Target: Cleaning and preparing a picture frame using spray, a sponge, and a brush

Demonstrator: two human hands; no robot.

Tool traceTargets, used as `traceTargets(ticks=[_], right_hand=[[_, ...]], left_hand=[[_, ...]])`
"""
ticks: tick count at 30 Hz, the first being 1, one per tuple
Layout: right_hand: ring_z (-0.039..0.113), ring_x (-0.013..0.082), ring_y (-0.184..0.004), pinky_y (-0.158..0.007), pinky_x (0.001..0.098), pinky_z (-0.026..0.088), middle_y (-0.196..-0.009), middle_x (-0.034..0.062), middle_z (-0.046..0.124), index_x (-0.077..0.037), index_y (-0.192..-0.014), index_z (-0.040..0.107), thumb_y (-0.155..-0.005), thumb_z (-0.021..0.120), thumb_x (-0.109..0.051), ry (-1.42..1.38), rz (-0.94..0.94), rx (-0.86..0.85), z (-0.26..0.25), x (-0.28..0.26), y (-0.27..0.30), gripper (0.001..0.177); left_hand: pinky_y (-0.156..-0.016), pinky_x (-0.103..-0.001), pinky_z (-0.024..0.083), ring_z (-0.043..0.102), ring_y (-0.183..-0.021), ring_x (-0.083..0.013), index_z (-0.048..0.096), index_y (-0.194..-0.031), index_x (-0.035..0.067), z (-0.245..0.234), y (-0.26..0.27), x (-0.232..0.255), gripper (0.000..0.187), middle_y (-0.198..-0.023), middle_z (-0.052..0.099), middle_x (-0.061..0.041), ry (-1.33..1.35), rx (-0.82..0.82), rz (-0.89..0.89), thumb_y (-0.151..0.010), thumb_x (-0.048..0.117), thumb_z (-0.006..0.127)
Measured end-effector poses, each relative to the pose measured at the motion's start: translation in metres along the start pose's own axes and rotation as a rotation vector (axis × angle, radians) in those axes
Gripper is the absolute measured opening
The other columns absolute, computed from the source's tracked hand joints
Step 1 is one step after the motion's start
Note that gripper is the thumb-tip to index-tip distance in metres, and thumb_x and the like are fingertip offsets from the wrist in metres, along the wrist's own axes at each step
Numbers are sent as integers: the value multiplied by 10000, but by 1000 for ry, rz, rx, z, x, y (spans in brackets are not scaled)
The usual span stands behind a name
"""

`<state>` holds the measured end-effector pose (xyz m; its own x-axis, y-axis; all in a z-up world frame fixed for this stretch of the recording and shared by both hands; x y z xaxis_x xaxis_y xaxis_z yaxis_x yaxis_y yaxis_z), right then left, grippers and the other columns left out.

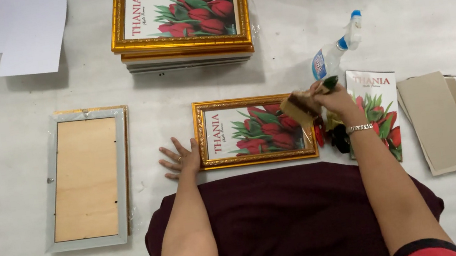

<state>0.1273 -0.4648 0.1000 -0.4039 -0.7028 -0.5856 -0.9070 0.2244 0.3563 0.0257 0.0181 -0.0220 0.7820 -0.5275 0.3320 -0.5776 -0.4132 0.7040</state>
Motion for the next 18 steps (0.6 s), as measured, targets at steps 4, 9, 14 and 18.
traceTargets(ticks=[4,9,14,18], right_hand=[[700,202,-995,-968,344,493,-906,-66,727,-370,-886,741,-778,739,-220,-61,-273,258,-25,-61,33,185],[664,335,-881,-889,459,516,-905,182,722,-29,-945,732,-706,734,61,-507,-208,-463,20,-99,115,256],[660,279,-804,-770,412,546,-888,170,731,-12,-995,755,-660,732,76,-555,-86,-427,45,-68,91,347],[704,214,-904,-838,355,514,-864,80,724,-198,-932,786,-679,753,-139,-355,-4,56,34,-24,0,261]], left_hand=[[-1124,-746,-203,-341,-1470,-457,-181,-1618,395,-2,2,1,844,-1627,-410,-40,-5,-6,-4,-963,846,100],[-1126,-743,-201,-341,-1470,-456,-181,-1617,399,-4,7,4,848,-1631,-404,-34,-3,-1,3,-957,848,107],[-1125,-746,-203,-336,-1471,-459,-179,-1616,398,1,0,0,857,-1623,-416,-30,-2,7,5,-953,848,123],[-1130,-745,-194,-330,-1476,-452,-175,-1615,409,-1,3,2,855,-1625,-412,-26,13,5,15,-952,855,127]])
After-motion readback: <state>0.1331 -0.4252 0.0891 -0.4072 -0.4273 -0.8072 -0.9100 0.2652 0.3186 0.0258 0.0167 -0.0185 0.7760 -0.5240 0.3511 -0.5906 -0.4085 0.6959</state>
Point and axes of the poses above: each hand's wrist, its own y-axis away from the middle knuckle, its own z-axis out of the palm, x = y × z, the point moved 4 cm from there along -y, towards the middle knuckle
